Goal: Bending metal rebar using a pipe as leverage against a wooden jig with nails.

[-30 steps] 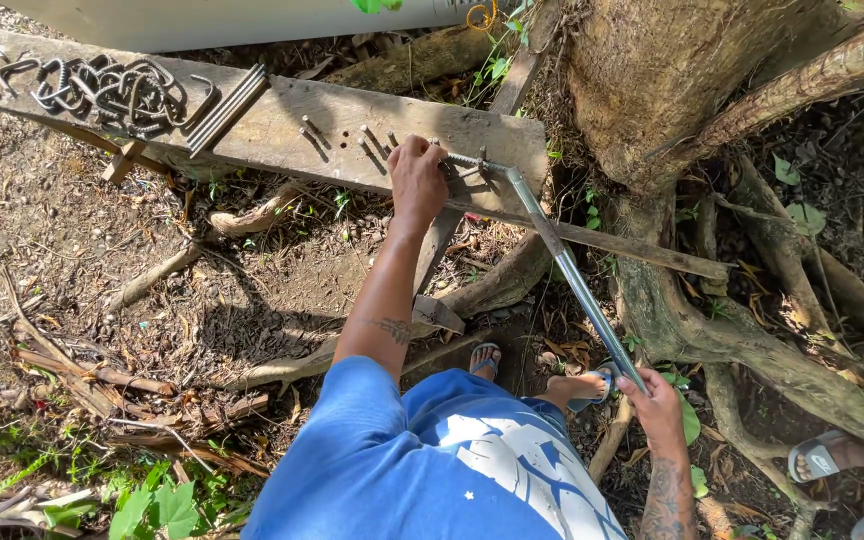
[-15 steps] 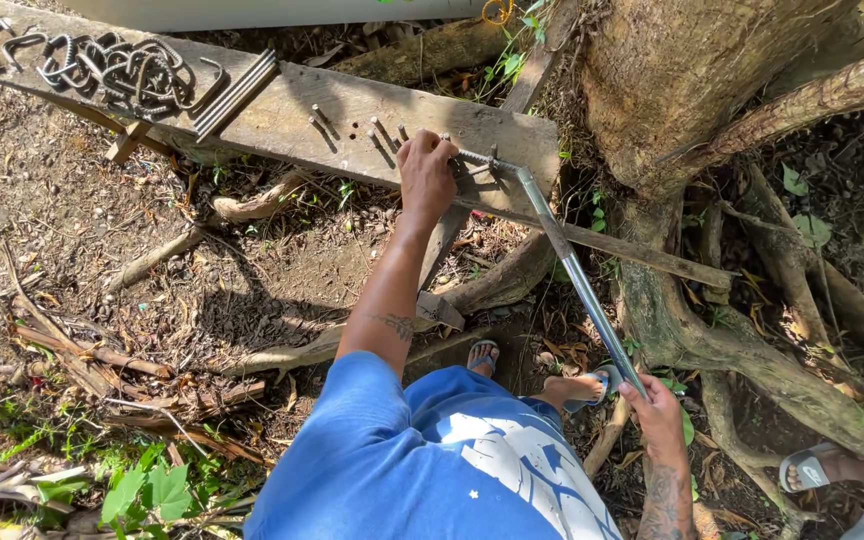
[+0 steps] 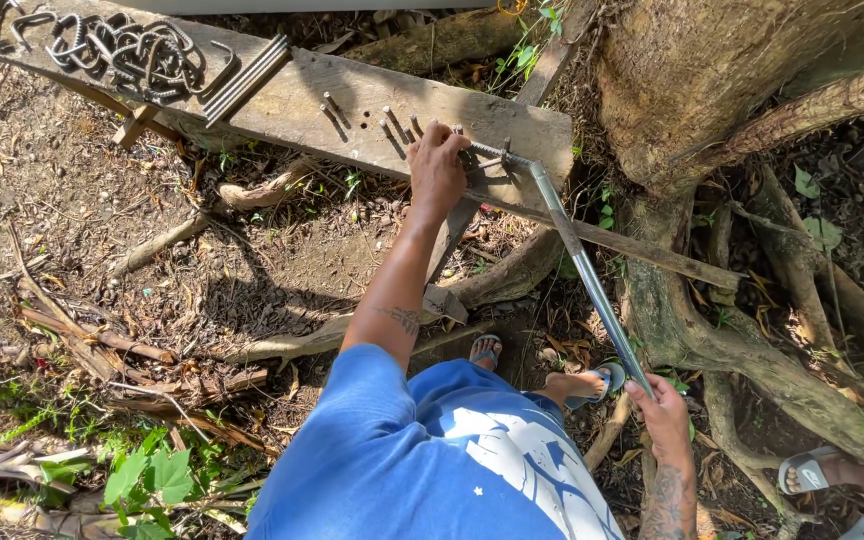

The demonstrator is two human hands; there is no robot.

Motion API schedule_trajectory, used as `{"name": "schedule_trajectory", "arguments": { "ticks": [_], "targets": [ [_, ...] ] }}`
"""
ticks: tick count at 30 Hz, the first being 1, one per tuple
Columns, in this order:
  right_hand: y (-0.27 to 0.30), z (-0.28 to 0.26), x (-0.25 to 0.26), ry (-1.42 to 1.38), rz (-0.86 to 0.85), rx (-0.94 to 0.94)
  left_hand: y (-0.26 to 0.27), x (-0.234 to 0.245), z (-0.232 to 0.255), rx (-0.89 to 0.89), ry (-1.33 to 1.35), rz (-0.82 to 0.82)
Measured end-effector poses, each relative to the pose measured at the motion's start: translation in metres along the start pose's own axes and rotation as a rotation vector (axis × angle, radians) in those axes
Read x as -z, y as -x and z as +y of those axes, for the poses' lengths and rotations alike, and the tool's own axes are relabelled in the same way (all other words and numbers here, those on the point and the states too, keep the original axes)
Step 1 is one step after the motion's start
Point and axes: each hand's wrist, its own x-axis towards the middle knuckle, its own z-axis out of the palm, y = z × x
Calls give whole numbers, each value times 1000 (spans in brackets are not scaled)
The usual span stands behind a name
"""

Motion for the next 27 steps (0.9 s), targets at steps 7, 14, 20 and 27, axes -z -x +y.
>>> {"name": "schedule_trajectory", "arguments": {
  "ticks": [7, 14, 20, 27],
  "targets": [
    [0, -2, -1, -14, 2, 2, 0, -3, -2, -2, 9, 15],
    [-2, 1, 0, -6, 3, 5, -1, 0, -1, 8, 9, -12],
    [-1, -1, -1, 0, 11, 0, -1, -2, -1, 14, 19, 1],
    [-1, -2, -2, 37, 4, -2, 0, 1, -1, 12, 22, 1]
  ]
}}
